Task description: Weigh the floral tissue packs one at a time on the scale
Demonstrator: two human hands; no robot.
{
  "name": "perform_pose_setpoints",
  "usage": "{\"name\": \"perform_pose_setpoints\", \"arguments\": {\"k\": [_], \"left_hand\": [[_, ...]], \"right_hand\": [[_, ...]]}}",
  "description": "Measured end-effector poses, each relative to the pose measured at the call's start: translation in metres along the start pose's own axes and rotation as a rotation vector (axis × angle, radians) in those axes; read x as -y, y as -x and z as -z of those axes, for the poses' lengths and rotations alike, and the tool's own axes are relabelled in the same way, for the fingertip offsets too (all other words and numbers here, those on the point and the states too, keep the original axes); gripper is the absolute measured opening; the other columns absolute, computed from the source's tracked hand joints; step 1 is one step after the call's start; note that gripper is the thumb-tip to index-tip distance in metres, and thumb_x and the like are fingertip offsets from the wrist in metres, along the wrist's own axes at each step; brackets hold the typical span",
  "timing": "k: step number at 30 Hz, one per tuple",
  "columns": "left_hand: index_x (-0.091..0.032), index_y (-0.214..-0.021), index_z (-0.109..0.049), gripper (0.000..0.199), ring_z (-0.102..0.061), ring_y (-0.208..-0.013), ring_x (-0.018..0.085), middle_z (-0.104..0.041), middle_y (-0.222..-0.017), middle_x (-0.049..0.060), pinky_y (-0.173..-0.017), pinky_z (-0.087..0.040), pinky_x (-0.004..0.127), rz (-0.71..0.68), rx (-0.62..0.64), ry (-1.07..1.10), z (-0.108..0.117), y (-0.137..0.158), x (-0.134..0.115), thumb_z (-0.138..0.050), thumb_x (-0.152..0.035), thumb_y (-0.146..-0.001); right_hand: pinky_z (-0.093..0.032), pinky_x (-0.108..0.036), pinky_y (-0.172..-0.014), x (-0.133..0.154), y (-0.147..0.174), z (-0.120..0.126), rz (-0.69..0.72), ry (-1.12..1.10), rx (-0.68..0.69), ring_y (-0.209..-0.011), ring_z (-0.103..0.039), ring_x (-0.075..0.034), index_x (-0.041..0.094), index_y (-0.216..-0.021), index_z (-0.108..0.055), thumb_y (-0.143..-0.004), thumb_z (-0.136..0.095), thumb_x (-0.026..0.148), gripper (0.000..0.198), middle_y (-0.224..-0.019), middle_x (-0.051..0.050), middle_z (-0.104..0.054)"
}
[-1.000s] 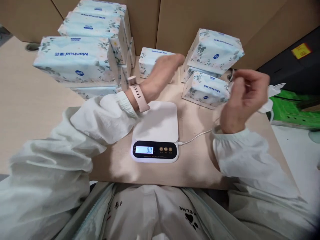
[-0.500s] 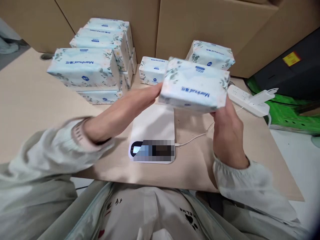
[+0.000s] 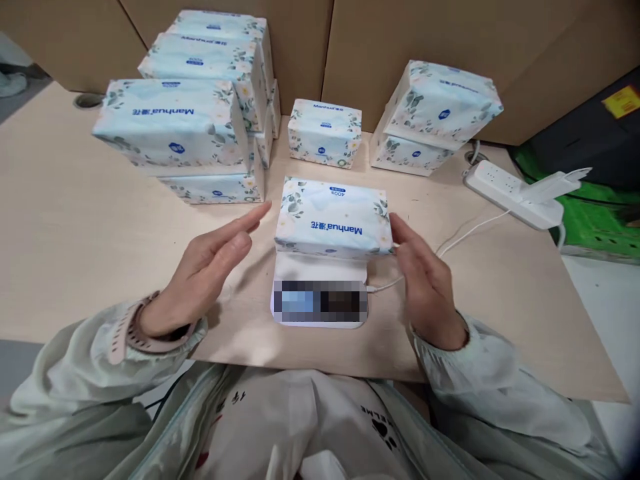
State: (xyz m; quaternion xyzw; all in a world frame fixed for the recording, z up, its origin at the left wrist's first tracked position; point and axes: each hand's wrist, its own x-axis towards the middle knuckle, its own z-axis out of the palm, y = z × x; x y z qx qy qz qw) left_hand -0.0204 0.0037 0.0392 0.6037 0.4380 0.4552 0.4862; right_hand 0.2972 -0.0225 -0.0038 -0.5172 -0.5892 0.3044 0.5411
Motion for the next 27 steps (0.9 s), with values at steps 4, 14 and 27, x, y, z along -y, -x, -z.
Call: {"name": "perform_pose_setpoints", "arguments": {"k": [4, 14, 27], "left_hand": [[-0.035, -0.127, -0.089, 0.038, -0.056, -0.161, 0.035, -0.077, -0.149, -0.004, -0.142, -0.039, 0.055, -0.053, -0.121, 0.213, 0.001, -0.010, 0.014, -0.062, -0.054, -0.109], [-0.032, -0.133, -0.087, 0.051, -0.056, -0.161, 0.031, -0.076, -0.151, -0.003, -0.138, -0.045, 0.046, 0.055, -0.038, 0.248, 0.004, -0.013, 0.019, -0.051, -0.061, -0.110], [-0.031, -0.127, -0.089, 0.049, -0.063, -0.155, 0.031, -0.079, -0.145, 0.000, -0.134, -0.050, 0.046, 0.051, -0.084, 0.234, 0.004, -0.014, 0.019, -0.058, -0.062, -0.106]], "right_hand": [[-0.065, -0.056, -0.115, -0.017, -0.003, -0.001, -0.016, -0.090, -0.227, -0.123, -0.080, -0.027, 0.038, -0.138, -0.079, -0.106, -0.069, 0.050, 0.035, -0.139, -0.002, -0.083], [-0.064, -0.058, -0.114, -0.012, 0.000, -0.003, -0.003, -0.047, -0.292, -0.116, -0.080, -0.028, 0.036, -0.129, -0.080, -0.105, -0.072, 0.040, 0.026, -0.129, -0.006, -0.084], [-0.062, -0.054, -0.115, -0.008, 0.006, -0.001, -0.017, -0.030, -0.263, -0.114, -0.079, -0.026, 0.038, -0.127, -0.082, -0.106, -0.073, 0.040, 0.024, -0.130, -0.001, -0.083]]}}
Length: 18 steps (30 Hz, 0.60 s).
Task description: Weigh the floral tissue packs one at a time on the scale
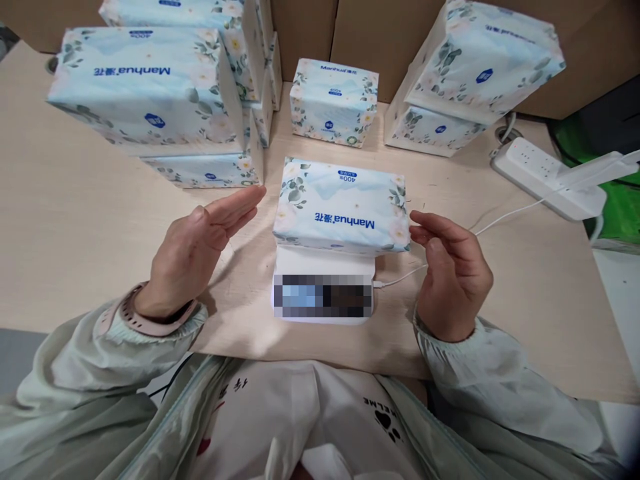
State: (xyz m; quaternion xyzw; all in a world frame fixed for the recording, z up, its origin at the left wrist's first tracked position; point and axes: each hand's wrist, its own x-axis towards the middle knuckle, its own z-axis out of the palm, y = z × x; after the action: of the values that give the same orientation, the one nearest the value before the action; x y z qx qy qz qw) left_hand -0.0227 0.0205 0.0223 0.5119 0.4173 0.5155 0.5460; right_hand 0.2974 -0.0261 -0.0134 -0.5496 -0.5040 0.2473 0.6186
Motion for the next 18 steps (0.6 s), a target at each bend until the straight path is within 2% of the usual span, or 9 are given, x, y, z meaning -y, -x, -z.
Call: {"name": "perform_pose_setpoints", "arguments": {"k": [5, 9, 18], "left_hand": [[-0.030, -0.130, -0.088, 0.049, -0.066, -0.152, 0.028, -0.080, -0.145, 0.000, -0.129, -0.054, 0.042, -0.046, 0.038, -0.010, 0.0042, -0.0001, 0.0032, -0.054, -0.059, -0.110], [-0.028, -0.133, -0.086, 0.054, -0.063, -0.154, 0.030, -0.078, -0.149, 0.001, -0.132, -0.051, 0.045, -0.070, 0.060, -0.013, 0.0057, 0.0007, 0.0047, -0.046, -0.056, -0.113], [-0.032, -0.132, -0.087, 0.054, -0.063, -0.154, 0.031, -0.078, -0.148, 0.000, -0.130, -0.052, 0.046, -0.071, 0.050, -0.051, 0.0064, 0.0009, 0.0021, -0.046, -0.059, -0.111]], "right_hand": [[-0.062, -0.051, -0.114, -0.0010, 0.0006, 0.0010, 0.003, 0.006, 0.021, -0.114, -0.079, -0.025, 0.041, -0.127, -0.084, -0.106, -0.073, 0.041, 0.023, -0.130, 0.001, -0.083], [-0.063, -0.053, -0.113, -0.0017, 0.0006, 0.0019, 0.002, 0.009, 0.019, -0.113, -0.079, -0.026, 0.039, -0.127, -0.084, -0.106, -0.073, 0.041, 0.024, -0.130, -0.001, -0.084], [-0.064, -0.052, -0.110, -0.0027, -0.0002, 0.0025, 0.024, 0.014, 0.027, -0.114, -0.078, -0.025, 0.038, -0.127, -0.084, -0.106, -0.073, 0.037, 0.024, -0.131, -0.002, -0.084]]}}
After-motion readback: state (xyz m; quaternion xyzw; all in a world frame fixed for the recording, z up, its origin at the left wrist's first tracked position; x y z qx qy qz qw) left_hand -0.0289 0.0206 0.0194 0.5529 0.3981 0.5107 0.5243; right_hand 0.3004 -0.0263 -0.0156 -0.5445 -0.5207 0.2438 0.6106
